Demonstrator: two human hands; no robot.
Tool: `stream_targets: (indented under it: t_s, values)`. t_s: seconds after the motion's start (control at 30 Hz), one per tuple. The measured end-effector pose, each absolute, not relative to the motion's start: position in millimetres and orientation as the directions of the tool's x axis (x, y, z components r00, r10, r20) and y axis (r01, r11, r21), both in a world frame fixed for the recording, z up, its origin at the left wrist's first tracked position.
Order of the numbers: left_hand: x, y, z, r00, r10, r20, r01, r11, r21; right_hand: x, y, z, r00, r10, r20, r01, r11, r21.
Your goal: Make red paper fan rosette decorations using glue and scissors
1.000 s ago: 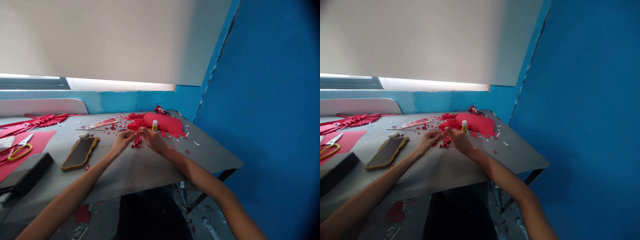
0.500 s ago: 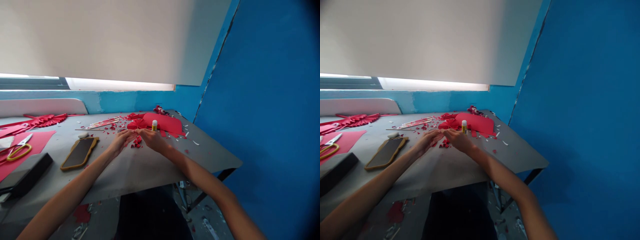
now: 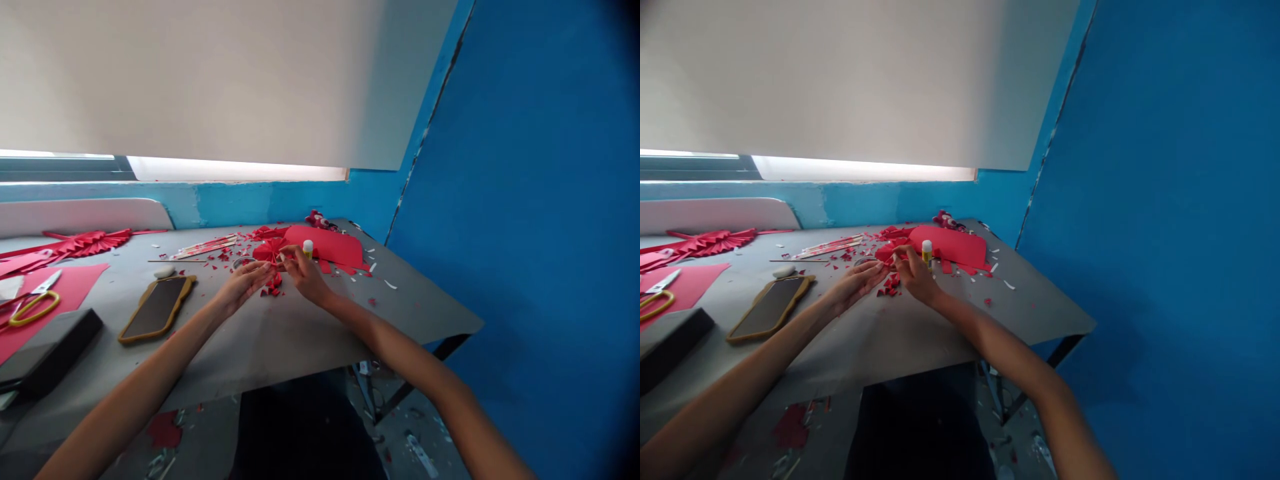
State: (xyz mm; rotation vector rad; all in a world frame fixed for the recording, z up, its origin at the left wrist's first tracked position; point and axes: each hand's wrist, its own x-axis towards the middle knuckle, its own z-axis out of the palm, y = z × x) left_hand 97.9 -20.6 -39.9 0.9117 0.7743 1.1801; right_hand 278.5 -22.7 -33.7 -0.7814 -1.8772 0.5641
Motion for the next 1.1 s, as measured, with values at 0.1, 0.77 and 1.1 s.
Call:
stream_targets:
  t_s: [0.1, 0.77, 1.1]
  values:
    - [98.0, -20.1, -40.9, 0.226, 0.974, -0.026, -0.437, 0.126, 0.891, 275.2, -22.1, -35.8, -0.303, 0.768, 0.564, 0.316, 0.639, -0.701]
    - [105.1, -33.3, -35.9, 0.239, 0.966, 0.095, 0.021, -0.103, 0.994, 276.0, -12.5, -47.2, -0.368, 0.696, 0.616, 0.417, 0.716, -0.560]
    - [103.5, -33.7, -35.2, 0.296, 0.940, 0.169, 0.101, -0.207, 0.973, 279.4, -12.9, -45.5, -0.417, 0.672, 0.612, 0.375, 0.740, -0.558]
